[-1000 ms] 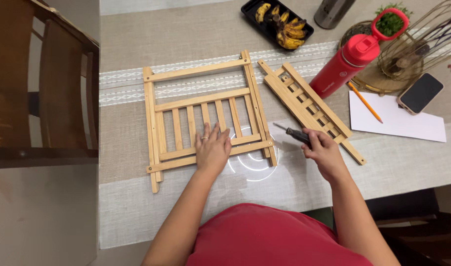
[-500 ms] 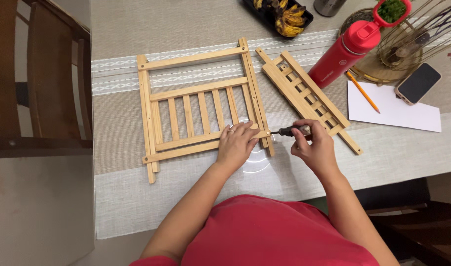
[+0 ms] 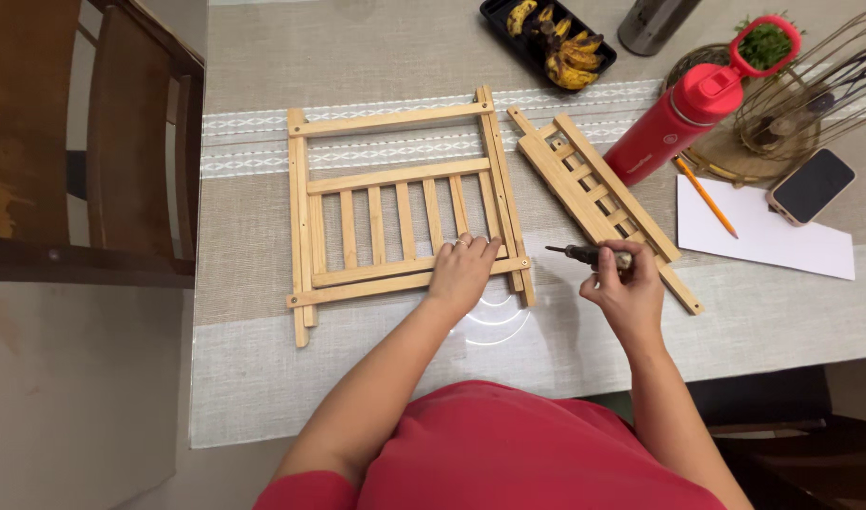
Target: The person assembles a small wooden rack on a table. They align the frame and slats, then use a screwdriver to tighten screws at the joints, securing the structure.
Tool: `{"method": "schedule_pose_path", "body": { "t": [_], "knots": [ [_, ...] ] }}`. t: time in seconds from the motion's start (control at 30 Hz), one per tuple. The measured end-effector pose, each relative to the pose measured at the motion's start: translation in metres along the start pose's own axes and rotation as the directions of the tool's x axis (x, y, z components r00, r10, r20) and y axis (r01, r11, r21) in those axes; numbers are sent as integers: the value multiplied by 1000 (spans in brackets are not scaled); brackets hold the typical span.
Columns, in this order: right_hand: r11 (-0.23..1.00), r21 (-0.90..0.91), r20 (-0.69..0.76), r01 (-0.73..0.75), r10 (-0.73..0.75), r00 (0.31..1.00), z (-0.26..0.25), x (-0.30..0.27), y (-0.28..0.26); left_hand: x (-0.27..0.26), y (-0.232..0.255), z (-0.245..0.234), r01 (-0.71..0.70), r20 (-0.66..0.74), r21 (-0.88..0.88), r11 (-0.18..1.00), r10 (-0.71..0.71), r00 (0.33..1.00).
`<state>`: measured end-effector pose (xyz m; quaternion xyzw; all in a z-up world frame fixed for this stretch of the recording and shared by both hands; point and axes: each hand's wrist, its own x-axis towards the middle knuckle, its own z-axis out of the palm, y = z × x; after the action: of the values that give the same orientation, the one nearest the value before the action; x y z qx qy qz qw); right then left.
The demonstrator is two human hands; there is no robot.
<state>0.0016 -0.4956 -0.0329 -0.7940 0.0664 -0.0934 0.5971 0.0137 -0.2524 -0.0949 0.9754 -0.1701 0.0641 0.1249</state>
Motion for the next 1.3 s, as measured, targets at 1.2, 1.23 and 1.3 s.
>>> {"method": "schedule_pose_path", "body": {
  "t": [1.2,1.23,1.3],
  "knots": [
    [844,-492,142,214,-164,976,36,46,53,151,-59,-4,166,-108,-401,901,-226,968],
    [813,-523,158,257,-204,966,36,45,49,161,-61,5,221,-16,-424,878,-251,968],
    [743,-576,193,340,-281,940,39,51,38,182,-67,16,335,166,-446,830,-290,942]
  ]
}}
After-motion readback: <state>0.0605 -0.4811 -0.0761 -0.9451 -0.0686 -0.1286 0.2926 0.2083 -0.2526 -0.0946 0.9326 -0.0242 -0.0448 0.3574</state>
